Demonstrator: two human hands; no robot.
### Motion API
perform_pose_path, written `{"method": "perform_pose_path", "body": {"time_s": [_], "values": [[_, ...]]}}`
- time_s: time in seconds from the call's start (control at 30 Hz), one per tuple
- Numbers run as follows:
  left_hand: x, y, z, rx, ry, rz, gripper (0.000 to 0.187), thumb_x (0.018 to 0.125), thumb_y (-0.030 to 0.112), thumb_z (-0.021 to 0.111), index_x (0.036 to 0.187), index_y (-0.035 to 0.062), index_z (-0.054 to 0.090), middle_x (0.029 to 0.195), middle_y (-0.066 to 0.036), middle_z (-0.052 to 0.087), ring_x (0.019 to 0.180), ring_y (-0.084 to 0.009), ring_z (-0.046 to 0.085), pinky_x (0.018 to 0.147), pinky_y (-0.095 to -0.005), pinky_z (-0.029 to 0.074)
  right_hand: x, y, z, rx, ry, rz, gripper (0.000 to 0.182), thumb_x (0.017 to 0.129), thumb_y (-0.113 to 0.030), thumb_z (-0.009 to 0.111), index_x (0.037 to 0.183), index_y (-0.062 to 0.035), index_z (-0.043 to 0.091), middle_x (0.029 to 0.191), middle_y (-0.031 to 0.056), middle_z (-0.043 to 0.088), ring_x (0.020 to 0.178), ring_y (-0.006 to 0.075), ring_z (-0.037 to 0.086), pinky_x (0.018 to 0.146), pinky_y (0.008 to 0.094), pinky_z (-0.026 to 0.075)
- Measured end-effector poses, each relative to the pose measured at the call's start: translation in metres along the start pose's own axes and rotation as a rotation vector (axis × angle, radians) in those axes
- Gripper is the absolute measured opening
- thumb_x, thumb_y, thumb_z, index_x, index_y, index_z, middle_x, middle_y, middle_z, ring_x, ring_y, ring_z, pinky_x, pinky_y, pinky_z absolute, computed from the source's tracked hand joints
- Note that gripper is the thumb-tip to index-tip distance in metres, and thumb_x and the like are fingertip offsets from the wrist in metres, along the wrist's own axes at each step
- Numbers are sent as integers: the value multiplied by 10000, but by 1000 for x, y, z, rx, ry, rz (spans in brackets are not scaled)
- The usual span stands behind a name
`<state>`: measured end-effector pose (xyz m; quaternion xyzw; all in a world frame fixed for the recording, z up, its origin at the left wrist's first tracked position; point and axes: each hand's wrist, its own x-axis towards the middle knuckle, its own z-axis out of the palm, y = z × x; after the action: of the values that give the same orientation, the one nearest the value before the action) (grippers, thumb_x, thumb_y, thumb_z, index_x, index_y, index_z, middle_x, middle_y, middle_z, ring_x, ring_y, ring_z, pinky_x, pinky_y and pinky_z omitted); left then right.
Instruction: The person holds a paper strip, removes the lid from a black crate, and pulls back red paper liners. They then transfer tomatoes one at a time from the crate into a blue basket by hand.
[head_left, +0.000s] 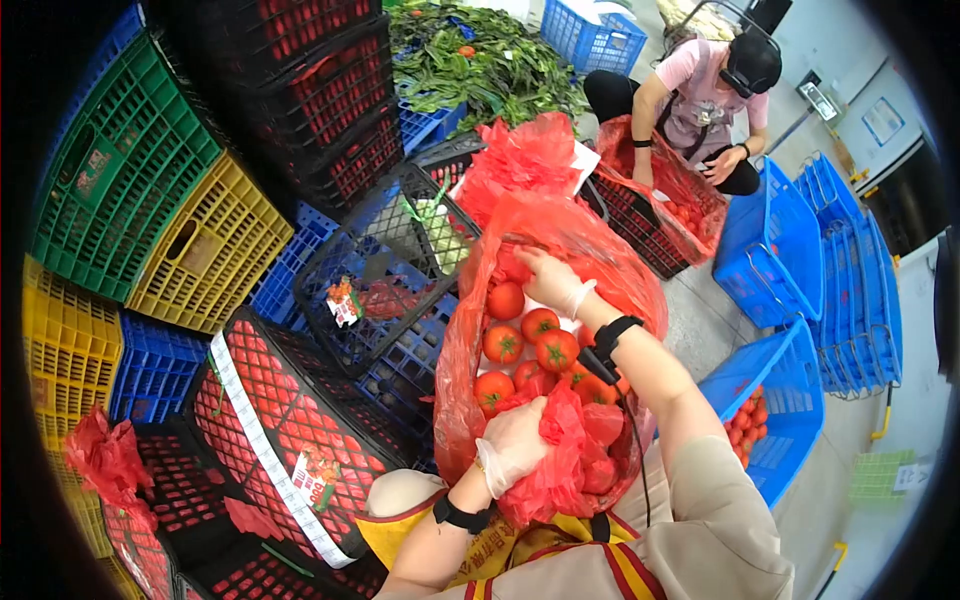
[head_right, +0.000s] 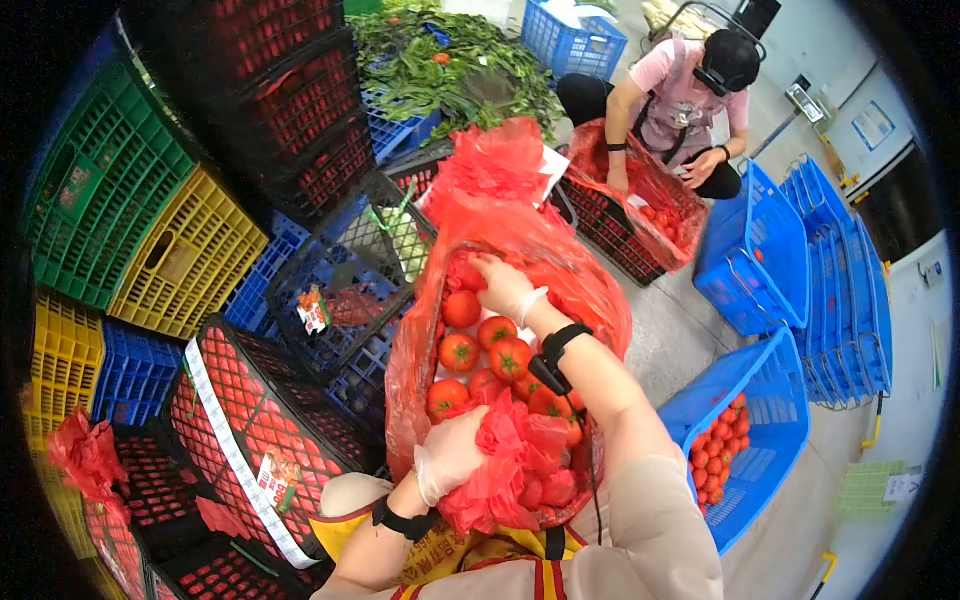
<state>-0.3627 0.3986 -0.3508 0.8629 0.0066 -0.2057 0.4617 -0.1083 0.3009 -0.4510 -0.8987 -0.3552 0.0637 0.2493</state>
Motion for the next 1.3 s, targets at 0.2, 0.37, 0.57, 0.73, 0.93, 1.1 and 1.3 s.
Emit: {"method": "perform_pose_path", "body": {"time_s": [0.2,0.37,0.57,0.73,0.93,1.1,1.3], "values": [[-3,-1,-13,-80,78,-7,510,704,345,671,1098,50,536,931,-226,633,893,-383,602,771,-463,469,21,-15,1,-506,-98,-237,643,730,-112,589,1349,-167,427,1266,172,495,1088,338,517,882,441,452],[-3,1,-13,-73,75,38,495,714,321,660,1096,35,528,945,-218,631,895,-378,602,760,-464,470,-5,15,-5,-514,-117,-212,479,693,-176,670,1162,-148,579,1151,119,520,1069,316,508,843,398,479],[1,-6,-6,-28,67,2,557,735,449,659,1129,72,543,986,-207,630,933,-366,598,779,-429,475,-26,42,-15,154,246,61,196,743,-23,630,939,-23,632,810,158,620,766,262,600,751,341,487],[1,-5,-3,-49,108,100,620,670,294,712,1201,53,501,1117,-215,576,1017,-372,560,817,-443,463,-65,-35,-115,1123,343,287,233,809,-15,610,1040,-31,579,985,-4,608,864,88,555,790,258,459],[0,18,-15,-37,317,395,930,634,202,753,1429,114,277,1222,-255,512,1079,-382,535,869,-432,456,-150,-62,-91,712,-504,162,371,824,-79,605,1181,-5,540,1059,82,611,1022,145,540,877,304,446],[4,6,-7,-148,-16,91,685,717,306,701,1300,59,438,1080,-249,589,1015,-378,571,847,-413,458,-142,-25,-91,933,-538,238,295,856,-101,558,1130,2,597,1036,72,641,961,131,572,857,271,456],[0,3,2,-5,-56,57,626,719,293,681,1215,-36,488,1143,-252,564,1064,-374,546,882,-399,448,-144,77,-84,-277,-243,223,653,616,-104,663,1253,-139,525,1235,138,539,1147,335,496,946,401,423]]}}
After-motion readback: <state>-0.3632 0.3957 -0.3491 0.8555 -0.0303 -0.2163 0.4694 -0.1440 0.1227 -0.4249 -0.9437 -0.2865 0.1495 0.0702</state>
